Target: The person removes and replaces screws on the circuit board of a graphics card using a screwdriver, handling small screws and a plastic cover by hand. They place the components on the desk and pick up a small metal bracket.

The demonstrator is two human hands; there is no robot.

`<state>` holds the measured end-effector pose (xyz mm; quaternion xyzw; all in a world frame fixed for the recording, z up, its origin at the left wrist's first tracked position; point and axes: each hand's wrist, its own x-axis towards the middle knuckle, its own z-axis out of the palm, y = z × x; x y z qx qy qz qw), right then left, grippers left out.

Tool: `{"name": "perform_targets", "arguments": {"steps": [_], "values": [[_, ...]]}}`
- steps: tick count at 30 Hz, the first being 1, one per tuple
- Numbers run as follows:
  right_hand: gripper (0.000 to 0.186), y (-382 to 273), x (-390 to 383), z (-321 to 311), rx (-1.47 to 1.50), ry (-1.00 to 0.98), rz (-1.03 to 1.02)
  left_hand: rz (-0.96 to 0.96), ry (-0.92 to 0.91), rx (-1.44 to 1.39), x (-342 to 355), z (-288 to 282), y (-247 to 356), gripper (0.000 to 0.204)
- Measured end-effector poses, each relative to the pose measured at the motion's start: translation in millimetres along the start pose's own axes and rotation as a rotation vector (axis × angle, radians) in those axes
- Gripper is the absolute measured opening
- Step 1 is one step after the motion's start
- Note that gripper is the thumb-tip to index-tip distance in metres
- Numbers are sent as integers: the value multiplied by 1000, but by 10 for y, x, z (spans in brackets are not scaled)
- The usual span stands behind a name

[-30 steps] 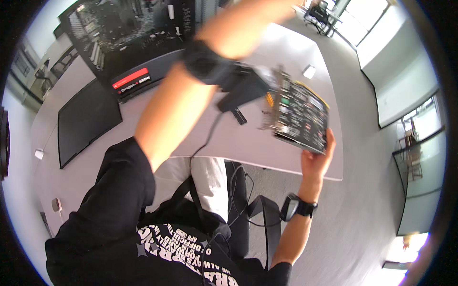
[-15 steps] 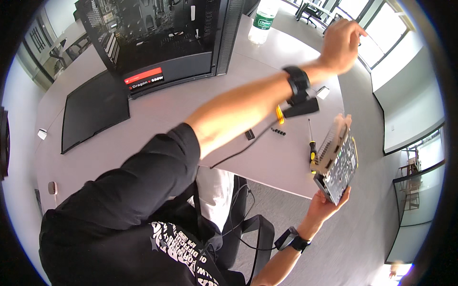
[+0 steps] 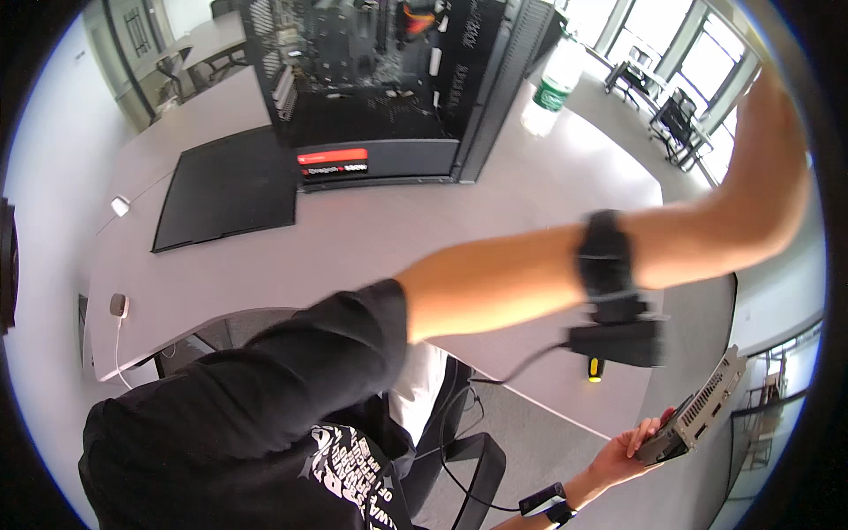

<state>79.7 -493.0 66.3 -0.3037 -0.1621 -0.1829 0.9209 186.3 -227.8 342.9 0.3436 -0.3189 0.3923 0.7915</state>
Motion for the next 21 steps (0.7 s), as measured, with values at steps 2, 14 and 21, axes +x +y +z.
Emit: {"name": "perform_targets", "arguments": {"steps": [2, 14, 21], "values": [[59, 12, -54, -35, -28, 11, 18, -60, -1, -85, -150, -397, 213, 14], [35, 1114, 8, 829, 38, 30, 349, -20, 473, 1446, -882, -4002, 2191, 55], [43, 1678, -135, 1076, -34, 34, 432, -250, 284, 1671, -1011, -4155, 2017, 79]]}}
